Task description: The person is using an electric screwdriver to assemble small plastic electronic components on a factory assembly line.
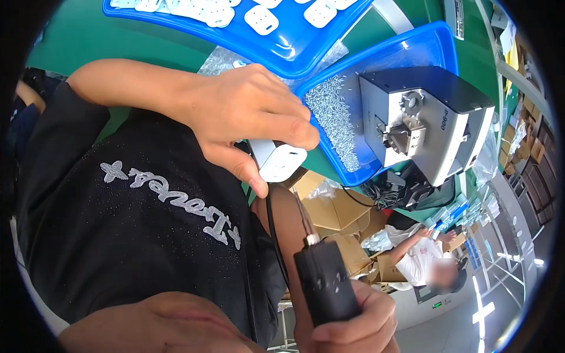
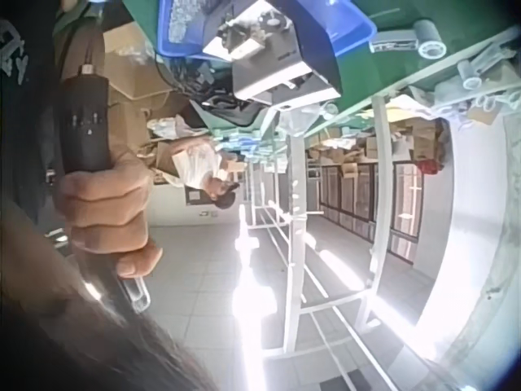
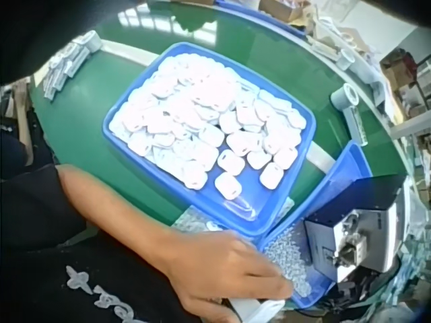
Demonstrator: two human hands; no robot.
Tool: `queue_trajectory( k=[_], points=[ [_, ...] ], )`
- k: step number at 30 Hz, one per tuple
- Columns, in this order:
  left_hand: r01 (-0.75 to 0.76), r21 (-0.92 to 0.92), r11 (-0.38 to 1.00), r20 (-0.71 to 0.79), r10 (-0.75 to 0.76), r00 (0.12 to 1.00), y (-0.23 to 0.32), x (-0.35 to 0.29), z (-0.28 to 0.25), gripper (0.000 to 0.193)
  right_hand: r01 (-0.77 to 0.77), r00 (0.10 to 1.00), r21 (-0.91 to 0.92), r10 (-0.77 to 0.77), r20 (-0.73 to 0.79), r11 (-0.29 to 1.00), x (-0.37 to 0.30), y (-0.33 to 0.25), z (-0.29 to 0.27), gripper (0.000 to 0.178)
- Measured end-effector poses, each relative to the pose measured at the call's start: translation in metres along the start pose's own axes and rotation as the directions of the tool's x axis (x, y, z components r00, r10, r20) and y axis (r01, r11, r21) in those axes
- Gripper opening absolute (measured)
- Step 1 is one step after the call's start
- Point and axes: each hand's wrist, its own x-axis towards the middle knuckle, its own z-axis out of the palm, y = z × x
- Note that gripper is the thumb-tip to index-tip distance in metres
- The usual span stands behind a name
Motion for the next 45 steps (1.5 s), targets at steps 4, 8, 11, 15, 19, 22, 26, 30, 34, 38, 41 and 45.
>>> queue_trajectory(
  k=[4,8,11,15,19,22,26,30,34,38,41,45],
  points=[
    [-0.028,-0.010,1.000,-0.019,0.028,0.999,-0.002,0.004,0.003,0.060,0.032,0.996,0.231,-0.051,0.074,0.972,0.008,-0.018,-0.005,0.034],
    [0.038,-0.017,0.999,0.004,-0.038,0.999,0.001,0.002,0.004,0.059,-0.192,0.978,0.053,0.186,0.093,0.980,0.007,0.024,0.032,0.020],
    [0.046,-0.011,0.999,0.014,-0.046,0.999,0.005,0.002,0.004,0.059,-0.179,0.978,0.059,0.171,0.117,0.982,0.003,0.023,0.032,0.022],
    [0.040,-0.013,0.999,0.023,-0.040,0.999,0.004,0.003,0.007,0.058,-0.198,0.958,0.157,0.158,0.238,0.968,0.007,0.026,0.020,0.022],
    [0.063,-0.040,0.997,-0.005,-0.063,0.998,0.012,0.000,0.007,0.056,-0.304,0.912,0.014,0.287,0.292,0.952,0.011,0.016,0.019,0.023],
    [0.049,0.082,0.995,0.083,-0.056,0.995,0.033,0.005,-0.021,0.056,-0.189,0.974,0.223,0.153,0.166,0.956,0.016,0.026,0.020,0.027],
    [-0.181,0.580,0.794,0.244,0.043,0.969,0.036,0.039,-0.079,0.058,-0.389,0.862,-0.115,0.405,0.304,0.914,0.034,0.030,0.016,0.055],
    [-0.053,0.835,0.548,0.124,-0.093,0.988,-0.049,0.106,-0.161,0.054,-0.478,0.747,-0.776,0.655,-0.113,0.412,0.026,0.105,0.051,0.041],
    [-0.069,0.974,0.217,0.126,-0.263,0.956,-0.144,0.141,-0.214,0.051,0.047,0.654,-0.999,0.756,0.016,-0.019,0.008,0.163,0.067,0.054],
    [-0.022,0.992,0.126,0.017,0.035,0.999,-0.136,0.129,-0.217,0.051,0.217,0.638,-0.965,0.769,0.026,-0.148,-0.010,0.183,0.064,0.051],
    [0.233,0.965,0.122,-0.231,-0.029,0.973,-0.048,0.097,-0.211,0.051,0.212,0.640,-0.970,0.767,0.045,-0.119,-0.012,0.183,0.067,0.046],
    [0.349,0.918,0.191,-0.398,0.422,0.815,-0.005,0.003,-0.233,0.042,0.276,0.599,-0.954,0.797,0.077,-0.116,-0.012,0.190,0.072,0.038]
  ],
)
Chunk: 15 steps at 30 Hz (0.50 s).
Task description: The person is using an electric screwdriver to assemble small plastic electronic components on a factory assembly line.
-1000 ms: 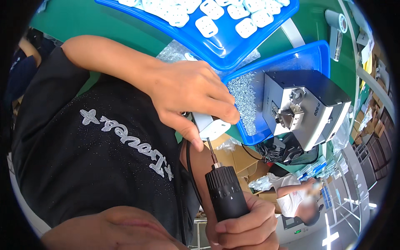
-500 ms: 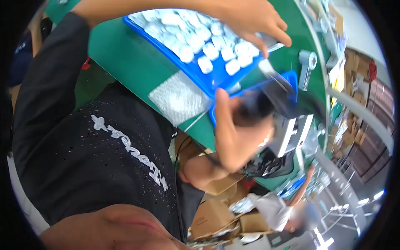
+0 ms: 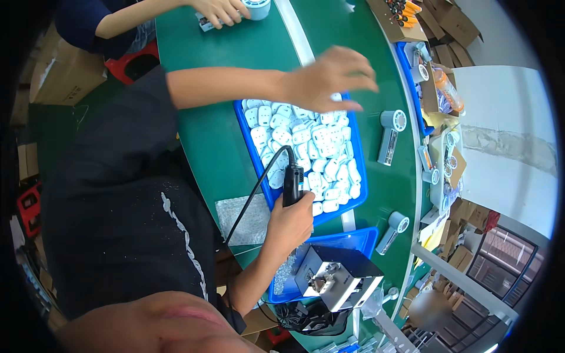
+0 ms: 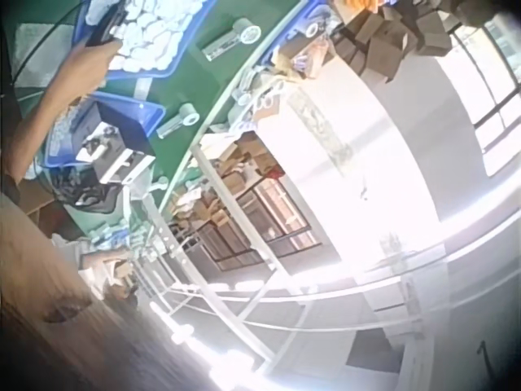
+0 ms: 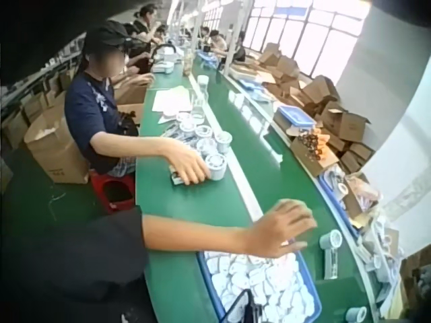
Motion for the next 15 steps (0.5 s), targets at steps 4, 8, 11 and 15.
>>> queue_trajectory(
  k=[4,8,11,15],
  points=[
    [0.094,0.261,0.961,0.061,-0.113,0.992,-0.027,-0.054,-0.081,0.039,0.083,0.991,-0.022,-0.085,-0.107,0.996,0.006,-0.008,-0.003,0.041],
    [0.258,0.571,0.780,-0.022,-0.300,0.954,-0.038,-0.105,-0.130,0.041,0.159,0.984,-0.024,-0.160,-0.083,0.987,0.008,-0.004,-0.003,0.040],
    [0.347,0.645,0.681,-0.010,-0.446,0.895,-0.035,-0.127,-0.152,0.045,0.176,0.978,-0.028,-0.178,-0.108,0.984,0.006,-0.002,-0.006,0.041],
    [0.298,0.840,0.454,-0.089,-0.426,0.900,-0.046,-0.147,-0.188,0.055,0.214,0.970,0.027,-0.209,-0.126,0.976,0.016,-0.008,-0.007,0.044]
  ],
)
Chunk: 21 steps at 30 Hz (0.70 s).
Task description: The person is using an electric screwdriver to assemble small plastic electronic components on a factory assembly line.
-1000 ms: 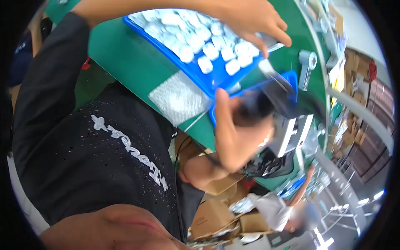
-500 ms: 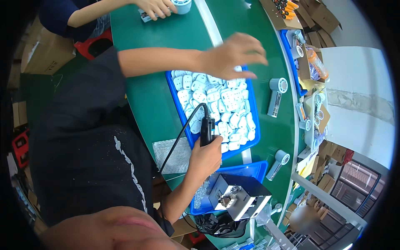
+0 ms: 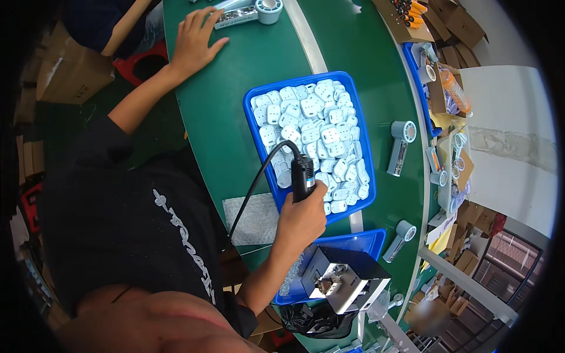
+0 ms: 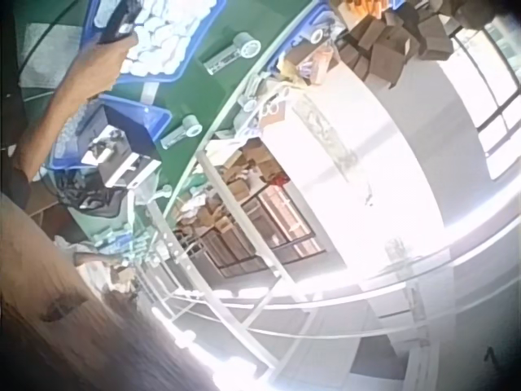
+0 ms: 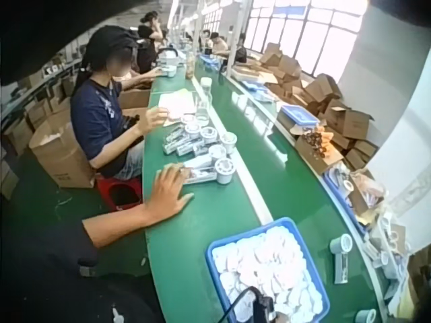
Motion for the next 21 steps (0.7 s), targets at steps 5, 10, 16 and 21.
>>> queue_trajectory(
  k=[5,10,16,21],
  points=[
    [-0.027,-0.254,0.967,0.075,0.047,0.996,0.003,0.047,-0.007,0.030,-0.032,0.984,0.438,0.106,-0.146,0.899,-0.018,0.001,-0.032,0.038],
    [0.190,-0.946,0.264,0.241,0.178,0.954,0.036,0.058,-0.048,0.050,-0.009,0.951,0.866,0.271,-0.147,0.501,-0.043,0.015,-0.045,0.044],
    [0.505,-0.826,-0.251,0.254,0.634,0.730,0.155,0.025,-0.110,0.065,0.092,0.911,0.995,0.400,-0.100,0.039,-0.071,0.003,-0.061,0.063],
    [0.438,-0.772,-0.461,-0.155,0.804,0.574,0.233,-0.010,-0.130,0.063,-0.034,0.828,0.992,0.559,-0.042,0.125,-0.098,-0.005,-0.065,0.062]
  ],
)
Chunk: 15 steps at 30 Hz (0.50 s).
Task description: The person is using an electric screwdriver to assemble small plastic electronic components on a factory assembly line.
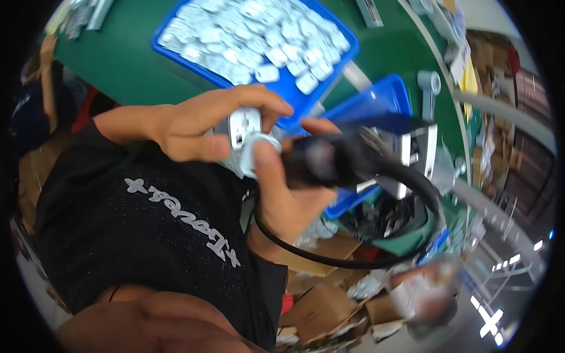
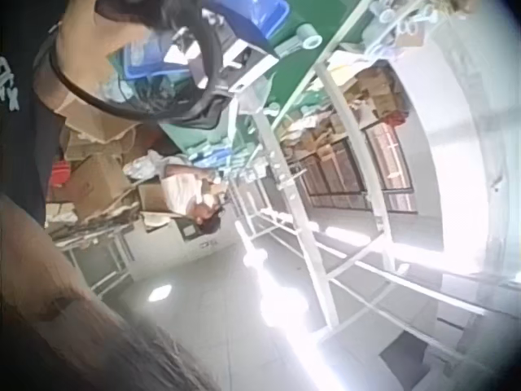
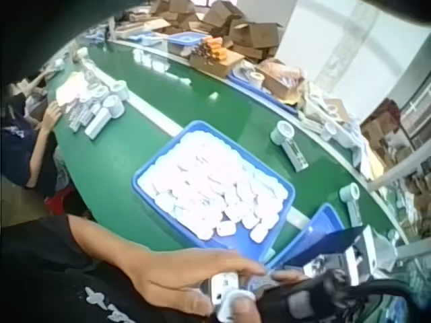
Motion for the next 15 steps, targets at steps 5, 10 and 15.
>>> queue_trajectory(
  k=[5,10,15],
  points=[
    [0.362,-0.189,0.913,0.197,-0.326,0.925,-0.015,0.012,0.038,0.054,0.084,0.996,-0.071,-0.083,0.015,0.994,0.007,0.050,-0.046,0.056],
    [0.001,-0.046,0.999,0.118,0.004,0.993,-0.049,0.004,0.064,0.053,0.419,0.849,-0.197,-0.459,-0.260,0.886,0.020,0.033,-0.066,0.062],
    [-0.058,-0.103,0.993,0.120,0.070,0.990,-0.058,0.000,0.067,0.053,0.589,0.468,-0.427,-0.720,-0.511,0.686,0.076,-0.019,-0.100,0.089]
  ],
)
